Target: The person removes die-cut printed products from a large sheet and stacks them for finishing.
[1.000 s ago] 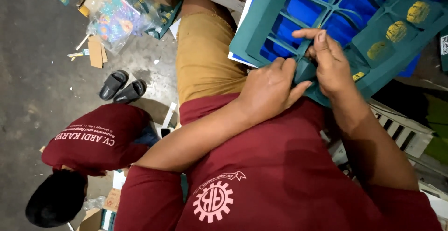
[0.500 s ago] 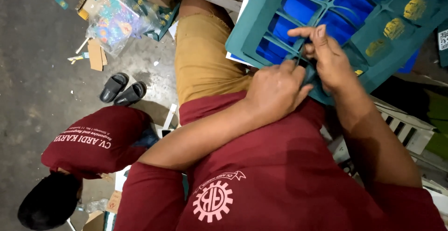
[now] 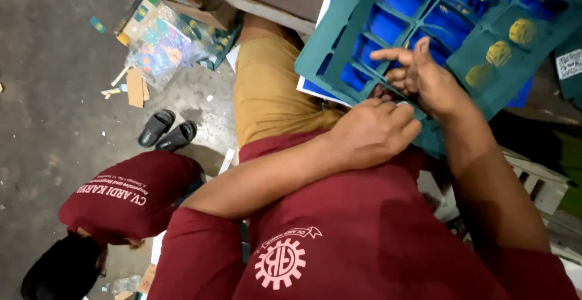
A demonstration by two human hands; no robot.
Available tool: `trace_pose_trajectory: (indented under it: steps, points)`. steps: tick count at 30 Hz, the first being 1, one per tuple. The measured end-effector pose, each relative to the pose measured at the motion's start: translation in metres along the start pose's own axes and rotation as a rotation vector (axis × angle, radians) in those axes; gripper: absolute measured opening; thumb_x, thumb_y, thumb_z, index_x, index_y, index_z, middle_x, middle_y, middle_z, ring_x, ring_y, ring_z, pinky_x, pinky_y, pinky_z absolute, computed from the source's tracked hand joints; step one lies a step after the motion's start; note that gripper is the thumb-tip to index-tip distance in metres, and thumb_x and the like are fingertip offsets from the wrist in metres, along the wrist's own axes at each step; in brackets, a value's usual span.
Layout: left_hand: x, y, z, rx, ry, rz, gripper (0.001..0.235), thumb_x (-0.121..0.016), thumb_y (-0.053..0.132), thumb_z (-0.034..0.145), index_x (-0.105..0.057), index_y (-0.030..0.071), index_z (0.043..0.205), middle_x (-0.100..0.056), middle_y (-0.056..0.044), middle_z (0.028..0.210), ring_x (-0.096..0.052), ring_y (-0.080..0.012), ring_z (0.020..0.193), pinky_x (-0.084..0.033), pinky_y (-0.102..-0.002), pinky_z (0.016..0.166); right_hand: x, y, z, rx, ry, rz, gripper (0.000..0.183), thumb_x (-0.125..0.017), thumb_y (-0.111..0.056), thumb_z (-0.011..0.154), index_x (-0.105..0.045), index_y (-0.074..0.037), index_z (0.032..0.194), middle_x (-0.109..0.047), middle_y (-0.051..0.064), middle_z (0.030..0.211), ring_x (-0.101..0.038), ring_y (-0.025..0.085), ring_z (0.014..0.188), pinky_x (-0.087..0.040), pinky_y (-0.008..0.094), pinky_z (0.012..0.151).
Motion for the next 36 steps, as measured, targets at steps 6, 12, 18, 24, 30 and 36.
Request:
trace_pose_trajectory:
  steps: [6,12,18,24,30,36]
  points:
    - [0.018,-0.057,-0.025,0.583,0.256,-0.335,0.029,-0.079,0.026,0.086,-0.058,0.006,0.082,-0.058,-0.011,0.079,-0.06,-0.0281,0.069,-0.047,-0.04,0.061,0.006,0.003,-0.006,-0.002,0.051,-0.068,0.101,-0.021,-0.087,0.091,-0.063,-0.01,0.142,-0.058,0.005,0.095,-0.05,0.017,0.087,-0.041,0.032,0.08]
    - [0.053,-0.072,-0.04,0.672,0.407,-0.501,0.03,-0.08,0.021,0.09,-0.057,0.004,0.08,-0.053,-0.008,0.071,-0.052,-0.0183,0.06,-0.042,-0.033,0.057,0.003,-0.014,-0.001,0.1,0.097,-0.324,0.079,-0.019,-0.067,0.103,-0.065,-0.013,0.138,-0.067,0.007,0.116,-0.058,0.021,0.103,-0.045,0.037,0.099]
    - [0.056,-0.09,-0.078,0.873,0.439,-0.669,0.03,-0.08,0.02,0.09,-0.057,0.005,0.08,-0.048,0.003,0.072,-0.045,-0.0073,0.067,-0.039,-0.026,0.059,-0.009,-0.038,-0.021,0.124,0.207,-0.541,0.049,-0.051,-0.038,0.102,-0.059,-0.016,0.145,-0.072,0.013,0.12,-0.066,0.024,0.11,-0.05,0.037,0.097]
    - [0.062,-0.108,-0.112,0.969,0.58,-0.818,0.026,-0.079,0.018,0.091,-0.058,0.007,0.081,-0.049,0.007,0.075,-0.043,-0.0036,0.07,-0.038,-0.023,0.06,-0.039,-0.071,-0.038,0.226,0.332,-0.92,0.053,-0.063,-0.034,0.096,-0.056,-0.016,0.145,-0.072,0.022,0.117,-0.07,0.039,0.106,-0.054,0.045,0.091]
    - [0.056,-0.115,-0.136,1.018,0.661,-0.949,0.023,-0.078,0.018,0.093,-0.061,0.006,0.082,-0.054,0.007,0.075,-0.047,-0.0035,0.069,-0.04,-0.023,0.061,-0.058,-0.105,-0.065,0.049,0.443,-1.098,0.061,-0.068,-0.041,0.091,-0.054,-0.022,0.148,-0.077,0.013,0.108,-0.076,0.034,0.087,-0.058,0.043,0.078]
    - [0.051,-0.12,-0.134,0.982,0.739,-1.229,0.016,-0.077,0.018,0.093,-0.066,0.006,0.089,-0.06,0.006,0.078,-0.05,-0.0048,0.068,-0.041,-0.023,0.061,-0.07,-0.116,-0.066,0.193,0.384,-0.71,0.057,-0.064,-0.034,0.095,-0.05,-0.018,0.147,-0.074,0.008,0.119,-0.072,0.018,0.095,-0.057,0.032,0.079]
Point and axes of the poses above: each hand's wrist, its own z-axis towards the middle knuckle, its own x-axis out of the back of the hand, y = z × x, the point moved 9 cm from there along z, towards the middle knuckle
